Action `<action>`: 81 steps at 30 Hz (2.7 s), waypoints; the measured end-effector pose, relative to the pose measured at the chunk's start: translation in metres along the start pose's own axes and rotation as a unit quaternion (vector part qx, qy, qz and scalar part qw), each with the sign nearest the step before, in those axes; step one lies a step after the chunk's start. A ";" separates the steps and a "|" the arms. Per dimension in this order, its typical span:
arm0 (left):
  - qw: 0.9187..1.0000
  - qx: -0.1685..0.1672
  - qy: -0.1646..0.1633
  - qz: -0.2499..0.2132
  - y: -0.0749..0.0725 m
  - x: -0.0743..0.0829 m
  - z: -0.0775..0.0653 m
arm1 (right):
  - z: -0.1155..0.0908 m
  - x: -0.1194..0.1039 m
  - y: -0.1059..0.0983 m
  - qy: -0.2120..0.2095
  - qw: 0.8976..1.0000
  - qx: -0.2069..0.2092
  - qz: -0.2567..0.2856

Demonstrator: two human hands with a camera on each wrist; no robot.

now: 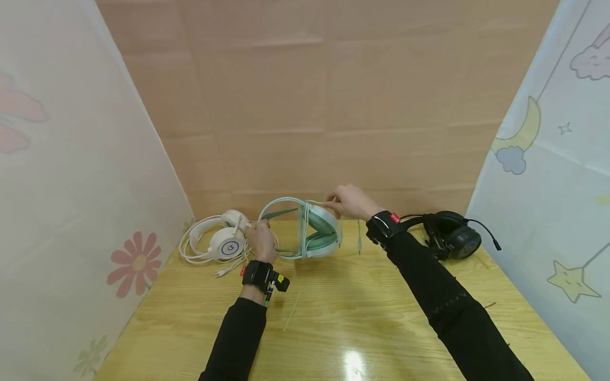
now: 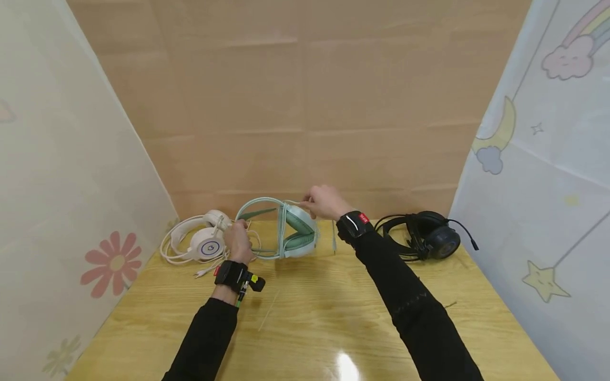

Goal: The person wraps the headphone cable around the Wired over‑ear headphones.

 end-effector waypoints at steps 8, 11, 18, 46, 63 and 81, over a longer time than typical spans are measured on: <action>0.998 0.047 -0.007 -0.046 -0.006 -0.012 -0.006 | -0.003 0.003 0.027 -0.012 0.999 0.034 0.016; 0.997 0.065 -0.002 -0.047 -0.006 -0.016 -0.009 | -0.004 -0.001 0.035 -0.012 0.998 0.042 0.037; 0.996 0.067 -0.010 -0.063 -0.009 -0.025 -0.017 | -0.006 -0.010 0.048 -0.013 0.997 0.046 0.061; 0.977 0.038 -0.081 -0.193 -0.008 -0.031 -0.032 | -0.029 -0.004 0.064 -0.024 0.989 0.032 0.140; 0.972 0.007 -0.065 -0.228 -0.007 -0.019 -0.032 | -0.032 0.000 0.076 -0.017 0.980 0.031 0.196; 0.978 0.047 -0.060 -0.196 -0.004 -0.019 -0.040 | -0.029 -0.027 0.081 -0.042 0.984 0.036 0.168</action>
Point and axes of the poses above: each hand's wrist, its own z-axis towards the middle knuckle, its own y-axis out of the palm, x = y × z, the point moved 2 cm from there along z, towards the middle knuckle
